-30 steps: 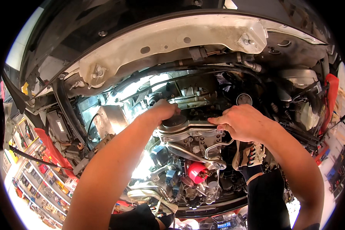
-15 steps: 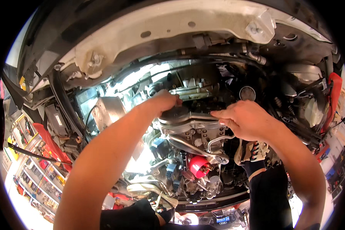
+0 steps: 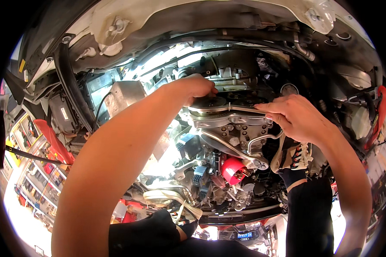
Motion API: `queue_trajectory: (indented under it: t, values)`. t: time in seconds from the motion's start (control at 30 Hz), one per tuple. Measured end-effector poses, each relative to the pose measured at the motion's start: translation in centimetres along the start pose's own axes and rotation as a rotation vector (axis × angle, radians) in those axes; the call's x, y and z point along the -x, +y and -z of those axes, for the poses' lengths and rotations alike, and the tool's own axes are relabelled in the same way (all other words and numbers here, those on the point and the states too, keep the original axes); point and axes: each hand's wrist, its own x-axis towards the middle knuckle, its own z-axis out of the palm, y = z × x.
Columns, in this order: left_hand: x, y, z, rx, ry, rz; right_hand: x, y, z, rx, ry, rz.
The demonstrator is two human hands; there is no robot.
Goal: The person works on a car engine, using a curved tool to loosen components and then removing circular metal parts by hand.
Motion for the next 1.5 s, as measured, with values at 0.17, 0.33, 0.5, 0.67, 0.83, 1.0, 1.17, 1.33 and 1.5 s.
queue_trajectory:
  t: [0.17, 0.33, 0.5, 0.67, 0.83, 1.0, 1.17, 1.33, 1.5]
  values:
    - [0.0, -0.3, -0.5, 0.005, 0.04, 0.023, -0.1, -0.3, 0.1, 0.045, 0.01, 0.039]
    - [0.4, -1.0, -0.9, 0.008, 0.073, -0.039, -0.1, -0.2, -0.1, 0.137, -0.001, 0.064]
    - [2.7, 0.1, -1.5, -0.044, 0.241, 0.008, 0.5, -0.5, -0.6, 0.217, -0.015, 0.03]
    - [1.3, -1.2, -2.2, -0.045, 0.329, -0.043, 0.3, -0.7, -0.4, 0.225, -0.036, 0.014]
    - [0.6, -1.7, -2.9, -0.006, 0.483, -0.103, 0.8, -0.3, -0.9, 0.092, 0.039, -0.016]
    - [-0.2, -2.0, -3.2, -0.053, 0.481, -0.136, 1.0, -1.6, -0.5, 0.232, 0.061, -0.386]
    - [-1.4, -3.5, -2.2, -0.401, 0.356, -0.217, 0.7, -1.4, -0.8, 0.188, 0.092, -0.367]
    - [-1.3, -3.2, -2.2, -0.435, 0.33, -0.222, 0.9, -1.2, -1.5, 0.028, 0.18, -0.431]
    - [0.9, -0.9, -2.1, -0.07, 0.407, 0.002, 0.8, -1.0, -1.7, -0.009, 0.222, -0.432]
